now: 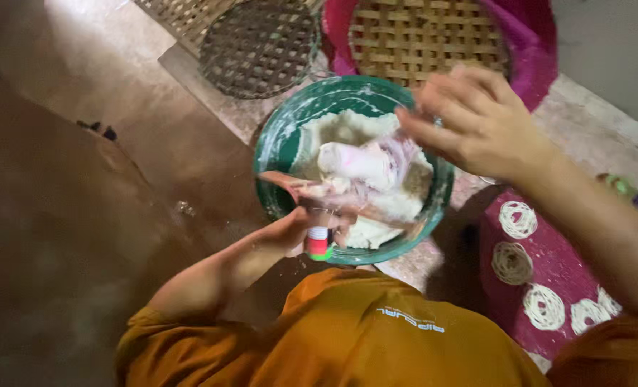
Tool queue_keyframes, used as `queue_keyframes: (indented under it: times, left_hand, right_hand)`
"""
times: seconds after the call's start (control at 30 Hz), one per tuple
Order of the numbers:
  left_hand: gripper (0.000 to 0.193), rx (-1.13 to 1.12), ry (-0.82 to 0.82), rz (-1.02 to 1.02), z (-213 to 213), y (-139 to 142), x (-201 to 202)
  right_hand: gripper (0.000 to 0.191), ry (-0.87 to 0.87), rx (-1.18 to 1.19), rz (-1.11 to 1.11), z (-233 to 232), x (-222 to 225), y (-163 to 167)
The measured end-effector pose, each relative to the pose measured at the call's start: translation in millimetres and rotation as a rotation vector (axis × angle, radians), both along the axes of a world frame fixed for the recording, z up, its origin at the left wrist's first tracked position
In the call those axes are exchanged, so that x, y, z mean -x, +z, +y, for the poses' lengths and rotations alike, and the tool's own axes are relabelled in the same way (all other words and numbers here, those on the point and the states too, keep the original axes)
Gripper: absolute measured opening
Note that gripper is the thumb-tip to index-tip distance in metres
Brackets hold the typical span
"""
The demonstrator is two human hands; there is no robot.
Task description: The person presses dough through a handheld extruder tool over a basin of dough, squeezing out strands into round nests, then places each finished nest onto round pink trays alongside others. They occasionally reposition trays and reload dough into the tool by hand.
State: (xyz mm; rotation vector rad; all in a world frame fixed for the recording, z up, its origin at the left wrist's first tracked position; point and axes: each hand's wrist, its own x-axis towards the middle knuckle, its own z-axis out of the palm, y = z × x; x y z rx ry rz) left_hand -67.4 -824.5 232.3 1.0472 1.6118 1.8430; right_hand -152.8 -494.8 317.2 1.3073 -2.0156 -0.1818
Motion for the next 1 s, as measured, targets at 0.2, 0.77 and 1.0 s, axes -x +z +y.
queue_keyframes:
  times: [0.2,0.77,1.0]
  left_hand:
    - [0.021,0.189,0.997,0.315,-59.1,-76.7,53.1]
    - [0.025,0.214,1.286,0.429,-82.4,-159.9,74.2]
    - [0.021,0.222,1.296,0.493,-83.6,-149.8,77.2]
  right_hand:
    - [0.026,-0.294,0.089,-1.021,-133.6,2.6,-107.5]
    - [0.019,-0.301,-0.288,-0.724,-200.5,37.0,-164.6]
    - [0.012,-0.246,-0.539,-0.581,-228.8,30.8,-169.3]
